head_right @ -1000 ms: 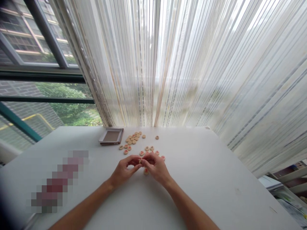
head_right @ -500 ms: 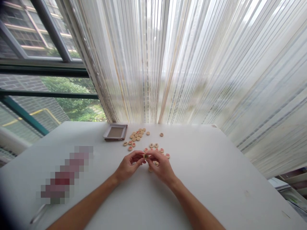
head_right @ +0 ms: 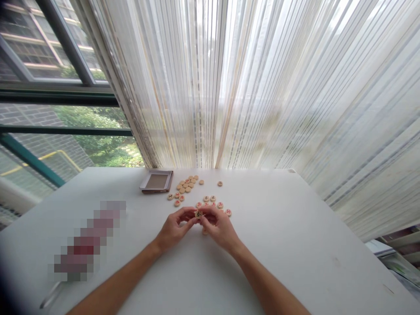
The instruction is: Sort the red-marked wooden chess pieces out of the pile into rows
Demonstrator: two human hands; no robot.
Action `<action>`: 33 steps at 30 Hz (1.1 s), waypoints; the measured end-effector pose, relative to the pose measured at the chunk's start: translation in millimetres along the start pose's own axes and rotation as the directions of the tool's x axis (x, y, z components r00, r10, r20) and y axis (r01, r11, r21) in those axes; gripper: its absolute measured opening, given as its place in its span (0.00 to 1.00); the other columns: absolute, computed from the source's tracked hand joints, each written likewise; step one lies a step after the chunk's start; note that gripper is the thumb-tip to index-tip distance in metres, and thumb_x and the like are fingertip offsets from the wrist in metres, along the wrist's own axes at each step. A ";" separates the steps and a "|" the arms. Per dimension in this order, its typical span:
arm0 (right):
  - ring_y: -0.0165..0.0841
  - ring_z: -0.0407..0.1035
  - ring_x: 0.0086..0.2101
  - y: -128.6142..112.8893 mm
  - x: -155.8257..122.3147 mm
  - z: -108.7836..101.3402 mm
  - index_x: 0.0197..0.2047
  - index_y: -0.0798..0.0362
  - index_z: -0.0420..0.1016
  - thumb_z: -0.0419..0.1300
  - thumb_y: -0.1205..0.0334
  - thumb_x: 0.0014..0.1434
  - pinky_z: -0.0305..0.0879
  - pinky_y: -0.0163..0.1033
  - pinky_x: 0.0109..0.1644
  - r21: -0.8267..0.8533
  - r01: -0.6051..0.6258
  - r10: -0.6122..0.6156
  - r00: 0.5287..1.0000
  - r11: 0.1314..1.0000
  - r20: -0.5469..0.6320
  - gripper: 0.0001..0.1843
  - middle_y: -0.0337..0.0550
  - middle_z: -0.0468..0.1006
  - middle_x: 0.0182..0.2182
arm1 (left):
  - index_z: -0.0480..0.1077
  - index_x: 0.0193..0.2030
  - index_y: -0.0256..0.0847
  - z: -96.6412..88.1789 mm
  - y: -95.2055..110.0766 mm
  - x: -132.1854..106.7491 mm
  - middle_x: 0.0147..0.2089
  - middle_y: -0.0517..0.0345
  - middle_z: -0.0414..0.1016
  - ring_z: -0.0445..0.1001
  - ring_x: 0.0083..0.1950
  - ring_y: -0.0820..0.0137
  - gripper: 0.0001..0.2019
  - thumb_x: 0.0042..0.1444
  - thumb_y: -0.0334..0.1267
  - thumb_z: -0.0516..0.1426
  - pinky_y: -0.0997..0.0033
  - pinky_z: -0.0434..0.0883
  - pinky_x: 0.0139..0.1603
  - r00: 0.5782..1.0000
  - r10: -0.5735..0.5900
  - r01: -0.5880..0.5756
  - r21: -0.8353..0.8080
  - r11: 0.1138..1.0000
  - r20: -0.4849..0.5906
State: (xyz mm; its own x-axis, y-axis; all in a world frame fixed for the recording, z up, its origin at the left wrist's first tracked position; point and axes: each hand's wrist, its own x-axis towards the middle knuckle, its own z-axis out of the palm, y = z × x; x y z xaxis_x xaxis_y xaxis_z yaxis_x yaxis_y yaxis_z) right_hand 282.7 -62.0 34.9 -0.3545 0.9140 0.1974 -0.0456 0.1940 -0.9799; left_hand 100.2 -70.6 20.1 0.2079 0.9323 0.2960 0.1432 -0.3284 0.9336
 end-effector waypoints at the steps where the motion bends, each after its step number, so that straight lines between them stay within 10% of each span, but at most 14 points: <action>1: 0.38 0.77 0.40 -0.6 0.1 -0.1 0.47 0.49 0.75 0.61 0.52 0.60 0.75 0.44 0.47 0.008 -0.010 0.010 1.000 1.000 0.004 0.14 0.44 0.81 0.40 | 0.71 0.51 0.39 -0.1 0.1 0.0 0.43 0.51 0.79 0.79 0.42 0.65 0.15 0.59 0.42 0.59 0.64 0.77 0.46 1.000 0.001 -0.001 -0.001 1.000 0.003; 22: 0.38 0.78 0.32 9.8 -1.2 -0.5 0.33 0.51 0.73 0.65 0.47 0.55 0.76 0.41 0.35 -0.035 -0.061 0.057 0.994 0.998 -0.098 0.15 0.42 0.81 0.29 | 0.74 0.48 0.40 2.9 5.2 -3.8 0.39 0.53 0.79 0.76 0.36 0.68 0.13 0.59 0.41 0.58 0.66 0.75 0.41 0.993 0.100 -0.108 0.171 0.979 0.057; 33: 0.38 0.78 0.36 8.4 0.6 -1.2 0.42 0.49 0.76 0.58 0.52 0.62 0.77 0.43 0.42 -0.023 -0.047 0.045 0.997 0.999 -0.065 0.12 0.42 0.81 0.34 | 0.73 0.49 0.40 0.1 1.2 -1.1 0.39 0.54 0.79 0.77 0.37 0.68 0.13 0.59 0.40 0.59 0.68 0.76 0.41 0.999 0.049 -0.051 0.131 0.990 0.017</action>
State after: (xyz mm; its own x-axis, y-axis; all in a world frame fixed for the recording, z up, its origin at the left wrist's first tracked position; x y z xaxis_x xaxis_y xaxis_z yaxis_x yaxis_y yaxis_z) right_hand 283.2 -59.4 26.8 -0.2951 0.9429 0.1545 -0.0078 0.1593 -0.9872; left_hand 100.3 -72.1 20.9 0.2309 0.9125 0.3378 0.2581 -0.3921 0.8830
